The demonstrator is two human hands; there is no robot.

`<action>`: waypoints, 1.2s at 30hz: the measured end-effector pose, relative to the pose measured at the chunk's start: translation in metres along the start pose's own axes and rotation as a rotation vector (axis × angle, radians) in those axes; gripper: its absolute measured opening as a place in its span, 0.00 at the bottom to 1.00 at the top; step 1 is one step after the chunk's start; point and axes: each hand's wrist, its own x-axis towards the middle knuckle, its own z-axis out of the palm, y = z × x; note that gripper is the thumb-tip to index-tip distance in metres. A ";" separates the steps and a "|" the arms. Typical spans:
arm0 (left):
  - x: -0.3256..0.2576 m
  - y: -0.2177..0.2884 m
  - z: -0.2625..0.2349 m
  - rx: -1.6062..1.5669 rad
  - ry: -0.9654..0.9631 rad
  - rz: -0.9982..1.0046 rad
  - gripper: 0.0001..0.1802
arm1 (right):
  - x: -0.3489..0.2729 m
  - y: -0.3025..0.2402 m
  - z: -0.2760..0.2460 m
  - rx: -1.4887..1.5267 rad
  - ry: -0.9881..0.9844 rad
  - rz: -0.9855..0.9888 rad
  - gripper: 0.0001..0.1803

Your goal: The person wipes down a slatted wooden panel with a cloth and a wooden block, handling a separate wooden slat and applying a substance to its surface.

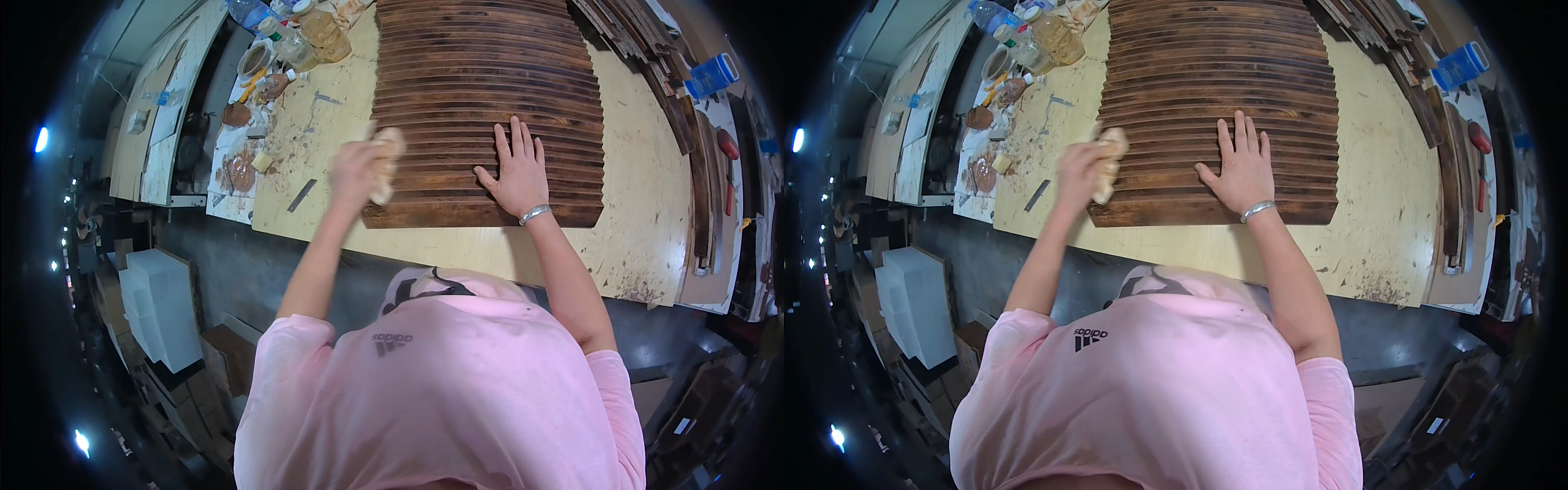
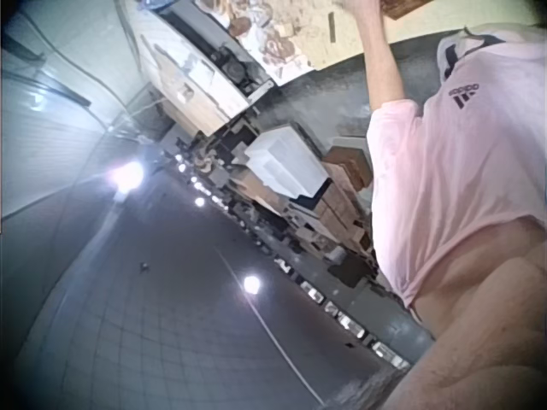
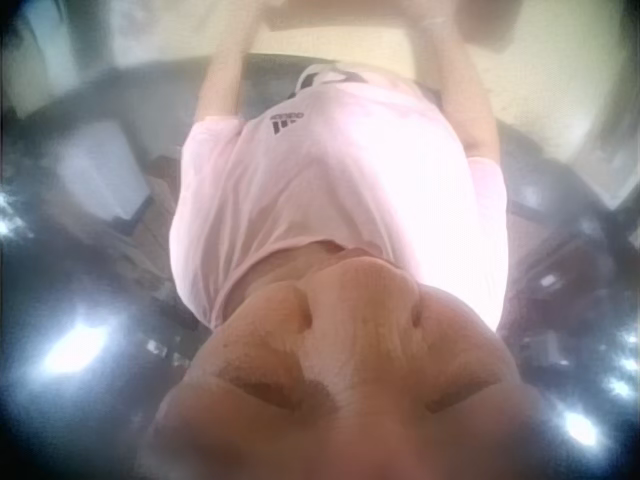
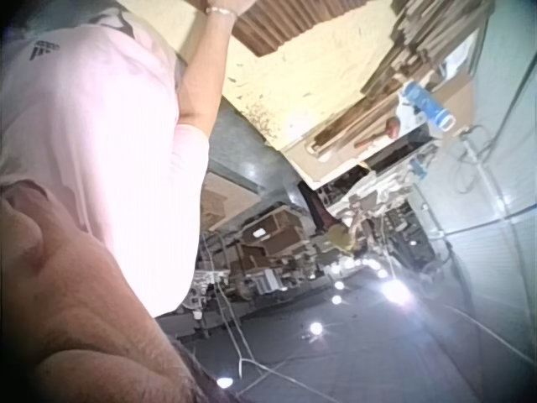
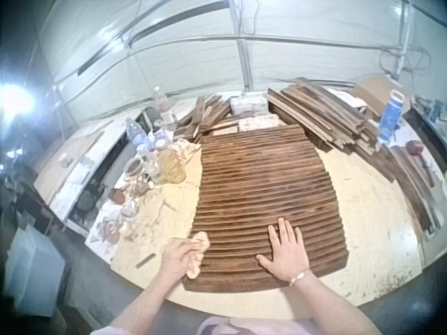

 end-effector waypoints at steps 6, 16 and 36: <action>0.018 0.073 0.003 -0.074 0.095 -0.099 0.13 | 0.000 -0.001 0.001 -0.012 -0.025 0.003 0.48; -0.047 -0.011 -0.037 0.213 0.027 -0.133 0.17 | 0.000 0.004 0.002 -0.013 -0.001 -0.007 0.47; -0.036 0.061 -0.001 0.052 0.147 0.080 0.16 | -0.032 -0.015 0.001 0.025 -0.013 -0.219 0.64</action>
